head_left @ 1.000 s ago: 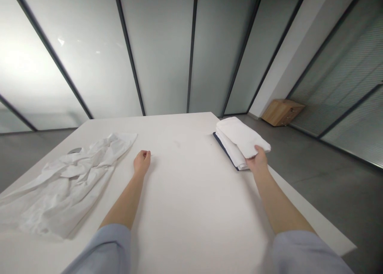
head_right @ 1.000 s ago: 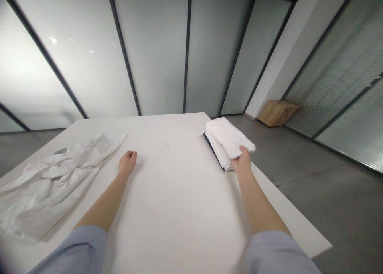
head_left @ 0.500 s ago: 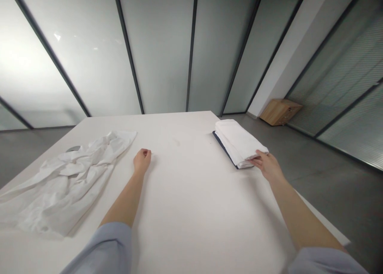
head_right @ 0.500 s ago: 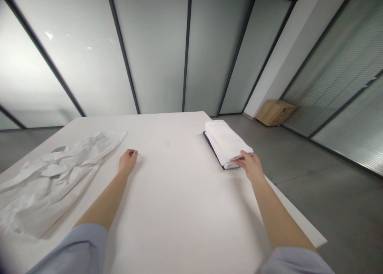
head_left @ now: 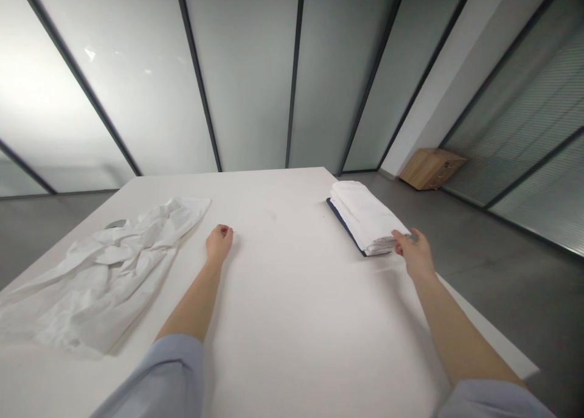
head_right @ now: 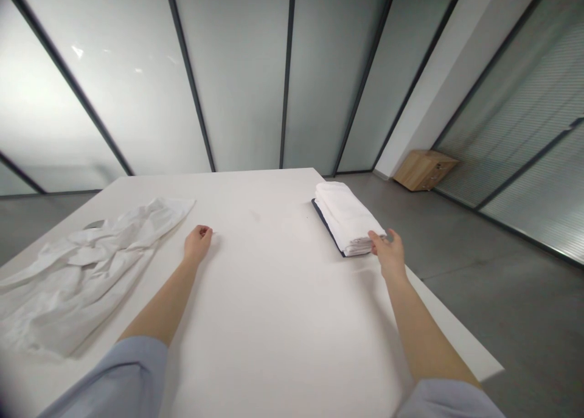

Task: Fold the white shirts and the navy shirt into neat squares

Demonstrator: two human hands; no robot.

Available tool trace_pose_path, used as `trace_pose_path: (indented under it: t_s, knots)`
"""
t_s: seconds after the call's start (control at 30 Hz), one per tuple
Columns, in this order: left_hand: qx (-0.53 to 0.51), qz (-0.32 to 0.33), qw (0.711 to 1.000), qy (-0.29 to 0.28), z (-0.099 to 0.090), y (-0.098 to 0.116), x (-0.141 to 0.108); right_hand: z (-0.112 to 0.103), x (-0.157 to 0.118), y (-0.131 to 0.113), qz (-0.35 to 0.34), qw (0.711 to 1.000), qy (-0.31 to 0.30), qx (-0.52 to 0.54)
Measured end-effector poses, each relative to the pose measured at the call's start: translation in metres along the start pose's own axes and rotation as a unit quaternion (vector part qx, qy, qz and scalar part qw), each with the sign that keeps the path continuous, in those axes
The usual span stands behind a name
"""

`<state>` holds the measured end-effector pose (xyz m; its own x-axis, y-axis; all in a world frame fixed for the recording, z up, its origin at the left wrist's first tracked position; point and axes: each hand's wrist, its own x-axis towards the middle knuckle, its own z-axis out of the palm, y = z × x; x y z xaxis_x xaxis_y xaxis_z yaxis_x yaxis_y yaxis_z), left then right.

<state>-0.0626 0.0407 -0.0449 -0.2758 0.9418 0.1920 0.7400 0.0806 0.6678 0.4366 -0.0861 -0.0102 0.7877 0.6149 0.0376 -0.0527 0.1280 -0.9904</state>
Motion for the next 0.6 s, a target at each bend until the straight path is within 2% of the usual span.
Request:
trace_pose_path:
  t_s: [0.13,0.3,0.47,0.53,0.6]
  knots:
    - [0.003,-0.003,1.0,-0.002,-0.001,0.001,-0.001,0.008,0.001,-0.011,-0.047,0.999,0.019,-0.018]
    - [-0.003,-0.006,1.0,-0.005,-0.002,0.003,-0.002,0.014,-0.004,-0.016,-0.037,0.997,0.038,-0.049]
    - [0.004,-0.009,1.0,-0.007,-0.002,0.002,-0.002,0.004,-0.004,-0.009,-0.036,0.995,0.048,-0.084]
    - [0.008,-0.009,1.0,-0.008,-0.002,0.002,-0.002,-0.001,-0.001,-0.011,-0.108,0.986,0.071,-0.102]
    - [0.015,-0.008,1.0,-0.01,-0.002,0.002,-0.001,-0.004,-0.001,-0.016,-0.272,0.949,0.054,-0.148]
